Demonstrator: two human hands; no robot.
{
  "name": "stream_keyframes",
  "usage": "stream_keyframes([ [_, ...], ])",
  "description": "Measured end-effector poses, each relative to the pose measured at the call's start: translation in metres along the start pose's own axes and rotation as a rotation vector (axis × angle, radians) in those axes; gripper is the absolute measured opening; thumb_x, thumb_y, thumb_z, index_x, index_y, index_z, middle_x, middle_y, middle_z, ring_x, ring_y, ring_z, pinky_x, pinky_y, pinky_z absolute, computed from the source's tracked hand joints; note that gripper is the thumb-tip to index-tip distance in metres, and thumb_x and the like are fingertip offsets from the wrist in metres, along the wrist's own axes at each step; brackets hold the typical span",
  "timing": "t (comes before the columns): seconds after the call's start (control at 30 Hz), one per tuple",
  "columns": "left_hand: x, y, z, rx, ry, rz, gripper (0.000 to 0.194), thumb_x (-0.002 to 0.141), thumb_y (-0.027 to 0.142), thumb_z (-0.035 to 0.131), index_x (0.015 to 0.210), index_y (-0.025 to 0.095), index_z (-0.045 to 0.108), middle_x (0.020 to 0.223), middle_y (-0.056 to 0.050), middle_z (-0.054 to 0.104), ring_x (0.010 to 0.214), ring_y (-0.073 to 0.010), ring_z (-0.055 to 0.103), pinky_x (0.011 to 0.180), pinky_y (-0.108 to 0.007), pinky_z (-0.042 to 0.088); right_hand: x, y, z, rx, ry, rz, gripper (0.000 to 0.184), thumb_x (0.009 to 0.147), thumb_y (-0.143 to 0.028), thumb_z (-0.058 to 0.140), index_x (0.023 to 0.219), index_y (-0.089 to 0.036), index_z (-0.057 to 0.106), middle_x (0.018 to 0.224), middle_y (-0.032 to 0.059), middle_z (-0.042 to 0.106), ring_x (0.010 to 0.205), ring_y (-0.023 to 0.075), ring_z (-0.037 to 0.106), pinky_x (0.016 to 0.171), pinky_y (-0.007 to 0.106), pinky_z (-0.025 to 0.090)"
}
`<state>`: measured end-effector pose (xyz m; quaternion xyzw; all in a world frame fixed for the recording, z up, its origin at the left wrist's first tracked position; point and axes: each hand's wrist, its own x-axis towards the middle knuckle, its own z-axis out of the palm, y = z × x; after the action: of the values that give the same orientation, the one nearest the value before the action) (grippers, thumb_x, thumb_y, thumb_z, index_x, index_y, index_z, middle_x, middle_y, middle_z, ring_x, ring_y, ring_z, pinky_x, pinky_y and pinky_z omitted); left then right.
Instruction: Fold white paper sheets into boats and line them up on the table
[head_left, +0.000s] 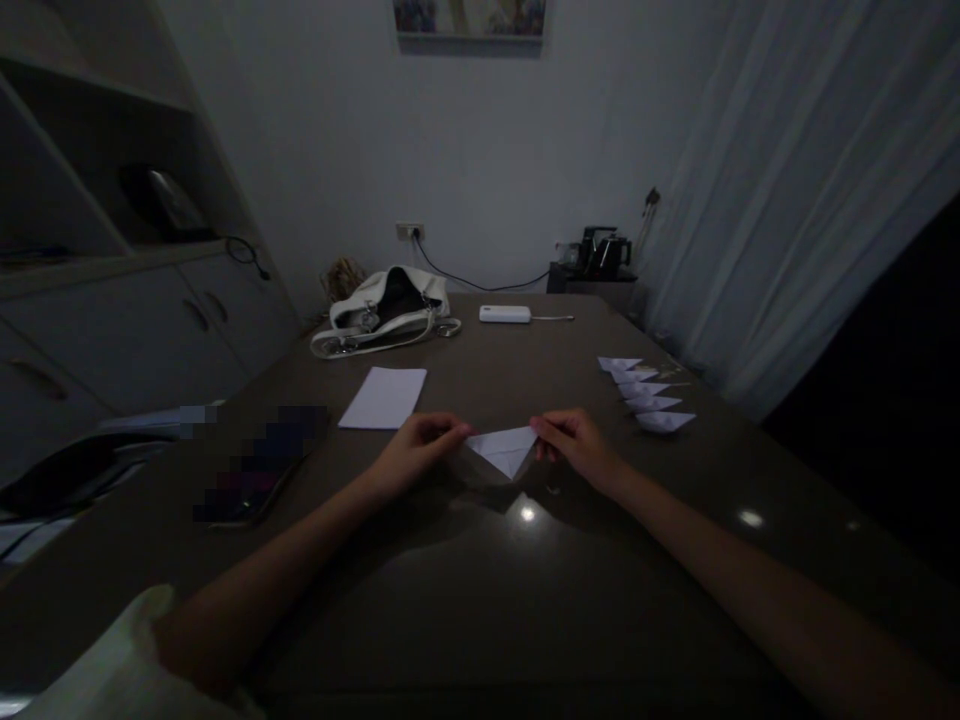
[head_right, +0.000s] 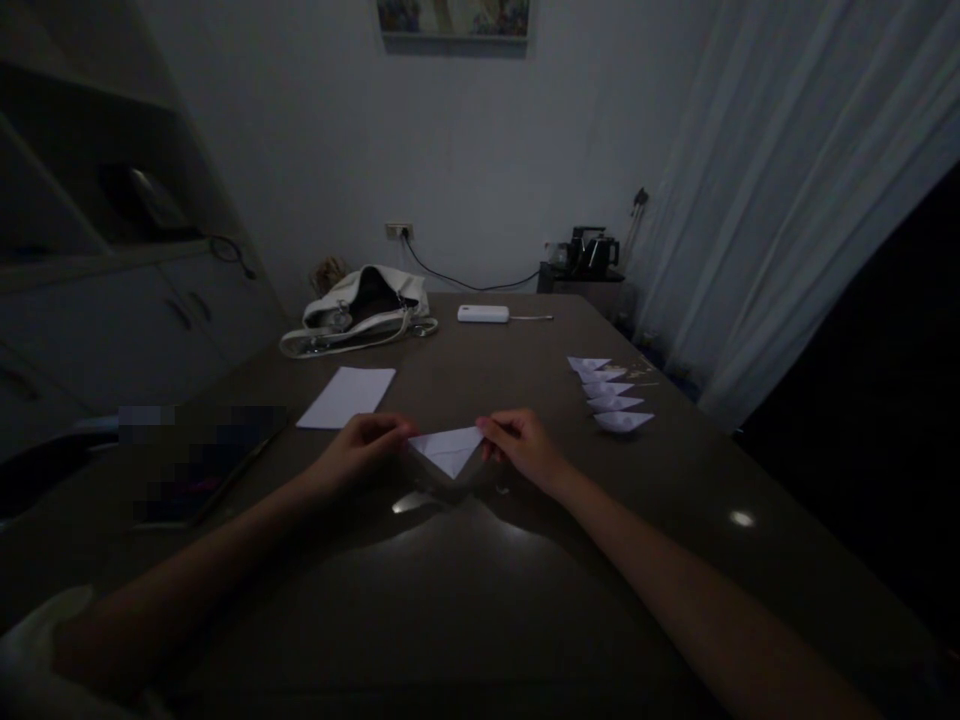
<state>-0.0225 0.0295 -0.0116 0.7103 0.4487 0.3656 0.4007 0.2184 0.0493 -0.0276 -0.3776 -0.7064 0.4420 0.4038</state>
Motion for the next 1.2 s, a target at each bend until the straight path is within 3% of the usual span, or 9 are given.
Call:
stream_keyframes([
  [0.13,-0.001,0.001,0.002,0.107,-0.123,0.027,0.038,0.081,0.047,0.055,0.067,0.012,0.062,0.060,0.002,0.054,0.058,-0.0106,0.047,0.053,-0.021,0.034,-0.002,-0.004,0.004,-0.056,-0.043,-0.030,0.046,0.082,-0.052,0.052,0.054,-0.015,0.056,0.049,-0.0005,0.055,0.042,0.0073,0.044,0.042,0.020,0.033],
  [0.3,-0.001,0.001,0.000,0.204,-0.106,0.085,0.039,0.085,0.045,0.050,0.065,0.012,0.060,0.060,0.002,0.052,0.060,-0.0108,0.046,0.056,-0.022,0.034,-0.004,-0.004,0.005,-0.115,-0.030,-0.065,0.046,0.086,-0.048,0.049,0.055,-0.015,0.055,0.047,-0.0018,0.050,0.042,0.0072,0.044,0.043,0.019,0.033],
  [0.4,-0.001,0.001,0.000,0.163,-0.136,0.039,0.040,0.084,0.046,0.051,0.065,0.012,0.059,0.058,0.002,0.051,0.058,-0.0102,0.046,0.054,-0.021,0.034,-0.004,-0.002,0.005,-0.143,-0.038,-0.080,0.044,0.087,-0.046,0.048,0.056,-0.015,0.056,0.048,-0.0018,0.051,0.043,0.0072,0.045,0.044,0.019,0.034],
  [0.6,-0.005,0.005,0.007,0.018,-0.330,0.009,0.032,0.083,0.043,0.055,0.090,0.013,0.067,0.076,-0.002,0.064,0.066,-0.0121,0.054,0.057,-0.020,0.039,-0.009,-0.006,0.010,-0.160,-0.115,-0.098,0.046,0.087,-0.046,0.049,0.052,-0.016,0.049,0.045,-0.0031,0.049,0.040,0.0063,0.042,0.043,0.019,0.032],
  [0.67,-0.006,0.005,0.009,0.048,-0.313,0.031,0.030,0.082,0.041,0.057,0.084,0.013,0.069,0.073,-0.002,0.065,0.066,-0.0124,0.055,0.059,-0.021,0.040,-0.009,-0.007,0.012,-0.111,-0.107,-0.084,0.042,0.087,-0.046,0.050,0.058,-0.016,0.052,0.045,-0.0038,0.048,0.039,0.0066,0.043,0.042,0.019,0.032],
  [0.8,-0.004,0.003,0.009,0.055,-0.183,0.019,0.031,0.082,0.040,0.057,0.082,0.012,0.069,0.072,-0.002,0.066,0.065,-0.0131,0.056,0.058,-0.021,0.040,-0.009,-0.009,0.017,0.059,-0.041,-0.039,0.028,0.082,-0.045,0.057,0.091,-0.018,0.055,0.052,-0.0047,0.056,0.039,0.0073,0.045,0.039,0.018,0.032],
  [0.9,0.000,0.000,0.008,0.074,-0.054,-0.009,0.034,0.082,0.042,0.055,0.082,0.010,0.067,0.066,-0.002,0.064,0.058,-0.0124,0.054,0.052,-0.021,0.038,-0.010,-0.010,0.020,0.097,0.000,-0.019,0.026,0.077,-0.040,0.064,0.084,-0.019,0.050,0.055,-0.0047,0.056,0.043,0.0077,0.048,0.041,0.018,0.035],
  [1.0,0.000,-0.001,0.008,0.150,0.013,0.009,0.034,0.083,0.042,0.054,0.083,0.010,0.067,0.065,-0.003,0.064,0.057,-0.0127,0.055,0.051,-0.021,0.038,-0.013,-0.011,0.025,0.074,-0.073,-0.029,0.024,0.078,-0.038,0.064,0.074,-0.017,0.052,0.061,-0.0016,0.058,0.050,0.0085,0.052,0.047,0.020,0.042],
  [1.2,-0.007,0.002,0.016,0.094,-0.185,0.188,0.034,0.085,0.034,0.055,0.113,0.016,0.062,0.101,-0.007,0.068,0.086,-0.0179,0.062,0.075,-0.027,0.048,-0.015,-0.008,0.034,0.001,-0.122,-0.040,0.024,0.079,-0.037,0.063,0.088,-0.015,0.064,0.077,0.0038,0.064,0.064,0.0119,0.058,0.058,0.024,0.046],
])
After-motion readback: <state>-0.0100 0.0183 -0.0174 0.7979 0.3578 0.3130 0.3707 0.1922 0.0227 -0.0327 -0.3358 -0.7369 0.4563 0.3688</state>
